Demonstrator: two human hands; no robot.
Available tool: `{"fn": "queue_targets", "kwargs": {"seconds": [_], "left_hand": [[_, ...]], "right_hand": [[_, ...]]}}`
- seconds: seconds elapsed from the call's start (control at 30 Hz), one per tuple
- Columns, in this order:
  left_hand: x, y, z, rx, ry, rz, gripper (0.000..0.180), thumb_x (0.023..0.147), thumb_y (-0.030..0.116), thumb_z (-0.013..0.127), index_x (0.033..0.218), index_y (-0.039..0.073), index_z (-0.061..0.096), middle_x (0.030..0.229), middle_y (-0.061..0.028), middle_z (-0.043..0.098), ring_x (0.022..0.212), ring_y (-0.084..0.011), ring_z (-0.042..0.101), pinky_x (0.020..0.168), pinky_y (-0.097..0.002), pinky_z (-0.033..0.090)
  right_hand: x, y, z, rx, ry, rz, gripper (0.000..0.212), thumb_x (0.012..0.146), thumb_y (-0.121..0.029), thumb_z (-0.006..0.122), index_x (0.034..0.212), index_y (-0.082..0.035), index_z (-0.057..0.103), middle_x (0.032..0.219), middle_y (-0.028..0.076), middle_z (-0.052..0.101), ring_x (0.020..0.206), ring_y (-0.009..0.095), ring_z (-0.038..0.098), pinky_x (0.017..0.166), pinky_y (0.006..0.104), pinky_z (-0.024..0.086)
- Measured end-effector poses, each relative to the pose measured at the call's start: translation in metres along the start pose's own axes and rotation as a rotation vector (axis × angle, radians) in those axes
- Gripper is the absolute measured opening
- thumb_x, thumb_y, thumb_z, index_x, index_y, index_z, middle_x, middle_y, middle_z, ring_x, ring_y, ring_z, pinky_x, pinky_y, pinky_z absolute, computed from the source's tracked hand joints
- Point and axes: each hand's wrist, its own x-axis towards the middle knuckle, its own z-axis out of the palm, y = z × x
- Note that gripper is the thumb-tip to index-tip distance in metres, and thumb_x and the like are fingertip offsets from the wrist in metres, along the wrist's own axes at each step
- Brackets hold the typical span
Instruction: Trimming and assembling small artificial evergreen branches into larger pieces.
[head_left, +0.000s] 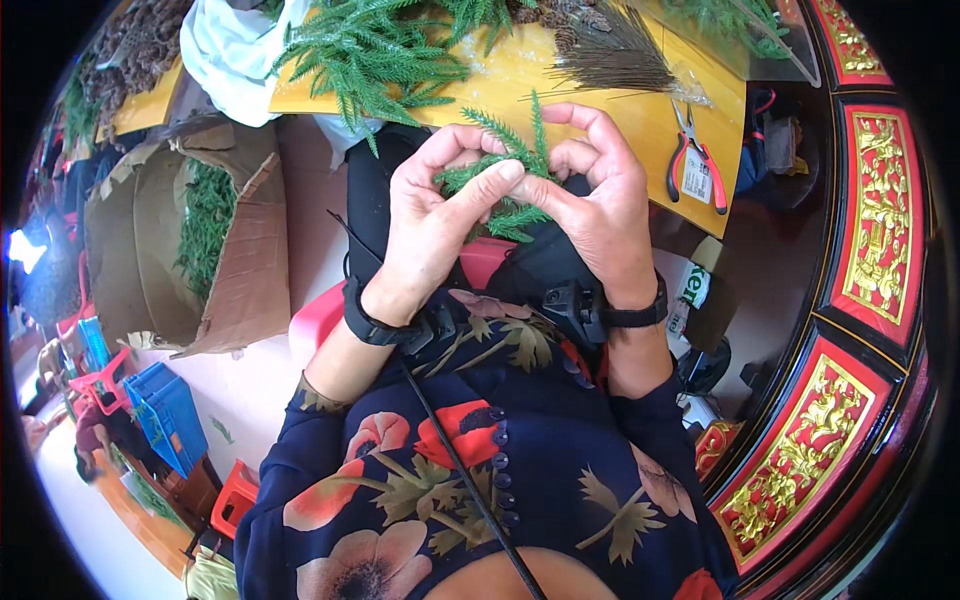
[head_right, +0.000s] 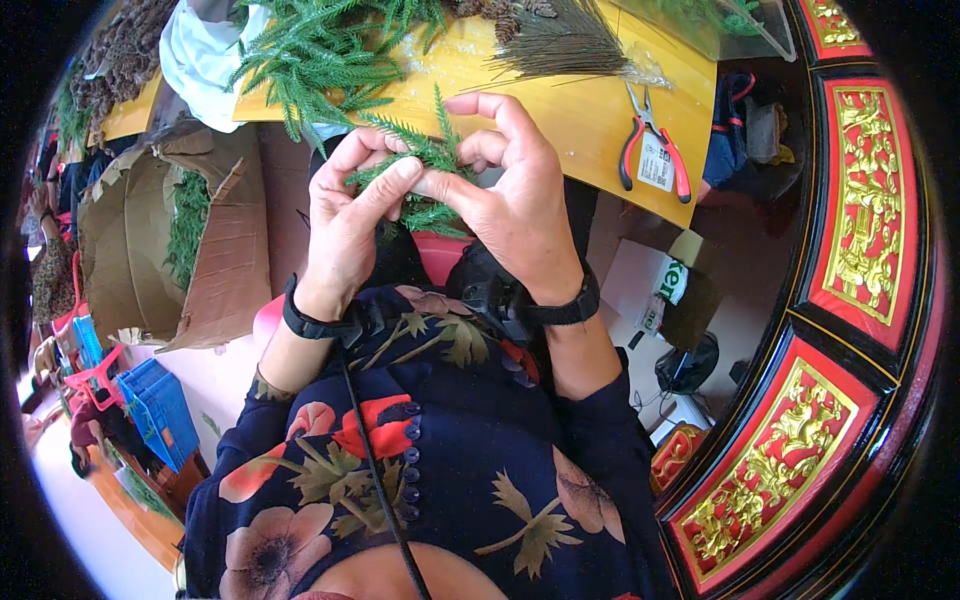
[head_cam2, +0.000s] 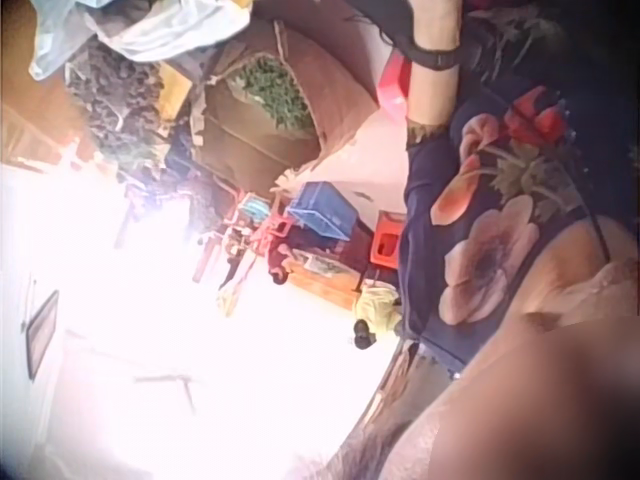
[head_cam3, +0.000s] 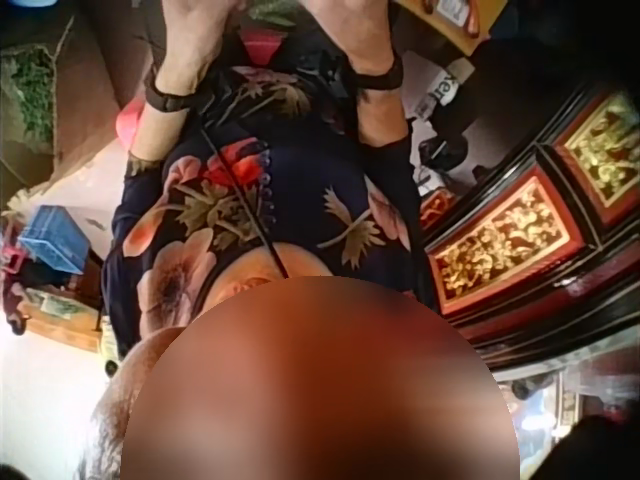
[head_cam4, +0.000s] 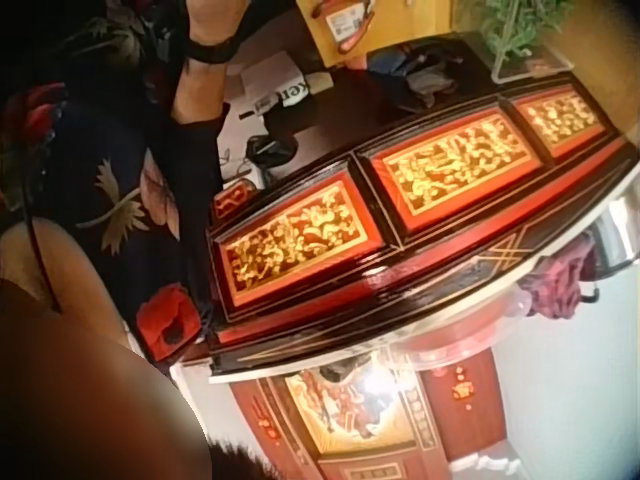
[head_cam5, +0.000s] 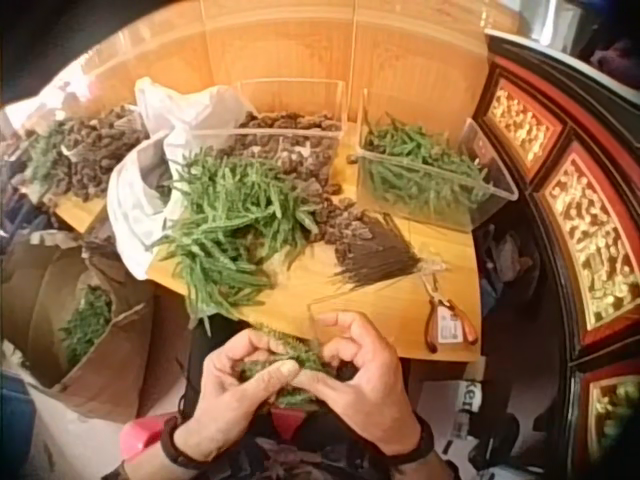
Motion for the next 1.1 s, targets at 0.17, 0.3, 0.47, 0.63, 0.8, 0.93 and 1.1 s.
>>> {"fn": "queue_targets", "kwargs": {"seconds": [0.17, 0.3, 0.47, 0.63, 0.8, 0.93, 1.1], "left_hand": [[-0.002, -0.004, 0.008, -0.025, 0.092, 0.069, 0.010, 0.087, 0.006, 0.066, 0.095, 0.001, 0.061, 0.077, 0.0039, 0.060, 0.069, -0.0003, 0.052, 0.059, -0.0157, 0.043], [0.000, -0.007, 0.007, 0.003, 0.078, 0.105, 0.009, 0.088, 0.005, 0.065, 0.094, 0.000, 0.062, 0.080, 0.0032, 0.060, 0.072, -0.0016, 0.053, 0.063, -0.0168, 0.045], [-0.002, -0.008, 0.008, 0.119, 0.051, 0.099, 0.009, 0.088, 0.005, 0.065, 0.093, -0.001, 0.063, 0.079, 0.0024, 0.061, 0.071, -0.0019, 0.053, 0.062, -0.0167, 0.045], [-0.001, -0.005, 0.008, 0.204, 0.046, 0.130, 0.009, 0.087, 0.006, 0.066, 0.092, -0.002, 0.066, 0.079, 0.0010, 0.063, 0.071, -0.0015, 0.053, 0.063, -0.0172, 0.045], [0.001, -0.006, 0.005, 0.088, -0.026, 0.077, 0.010, 0.087, 0.007, 0.066, 0.093, -0.001, 0.067, 0.080, 0.0004, 0.065, 0.070, -0.0016, 0.053, 0.063, -0.0179, 0.045], [0.002, -0.010, 0.002, 0.183, -0.066, 0.150, 0.010, 0.088, 0.008, 0.066, 0.093, 0.000, 0.068, 0.079, 0.0010, 0.064, 0.070, -0.0018, 0.054, 0.062, -0.0177, 0.046], [0.000, -0.003, -0.001, 0.093, -0.124, -0.068, 0.009, 0.088, 0.009, 0.066, 0.094, 0.002, 0.067, 0.078, 0.0012, 0.063, 0.070, -0.0024, 0.056, 0.061, -0.0177, 0.047]], "right_hand": [[-0.003, 0.002, 0.001, -0.007, -0.041, -0.009, 0.046, 0.078, -0.001, 0.073, 0.118, 0.000, 0.050, 0.078, -0.001, 0.062, 0.075, 0.005, 0.053, 0.070, 0.0186, 0.042], [0.000, 0.002, -0.002, -0.063, -0.042, -0.088, 0.035, 0.081, -0.005, 0.071, 0.112, 0.000, 0.056, 0.081, 0.000, 0.062, 0.075, 0.005, 0.053, 0.071, 0.0186, 0.042], [0.011, 0.000, -0.007, -0.246, -0.096, -0.161, 0.023, 0.086, -0.009, 0.067, 0.106, 0.000, 0.060, 0.086, 0.000, 0.061, 0.076, 0.005, 0.053, 0.073, 0.0193, 0.043], [0.011, 0.011, -0.008, 0.037, 0.031, -0.004, 0.017, 0.087, -0.009, 0.064, 0.103, -0.001, 0.061, 0.087, -0.001, 0.059, 0.076, 0.006, 0.053, 0.073, 0.0200, 0.043], [0.004, 0.017, -0.012, 0.349, 0.004, 0.040, 0.013, 0.088, -0.009, 0.064, 0.099, -0.002, 0.061, 0.085, -0.002, 0.059, 0.076, 0.004, 0.052, 0.071, 0.0191, 0.042], [0.006, 0.008, -0.019, 0.055, -0.179, -0.030, 0.012, 0.089, -0.009, 0.064, 0.097, -0.002, 0.061, 0.084, -0.002, 0.059, 0.078, 0.003, 0.051, 0.071, 0.0189, 0.042], [0.005, 0.000, -0.024, -0.107, -0.240, 0.070, 0.009, 0.090, -0.010, 0.062, 0.094, -0.002, 0.061, 0.089, -0.001, 0.059, 0.079, 0.003, 0.052, 0.069, 0.0197, 0.042]]}}
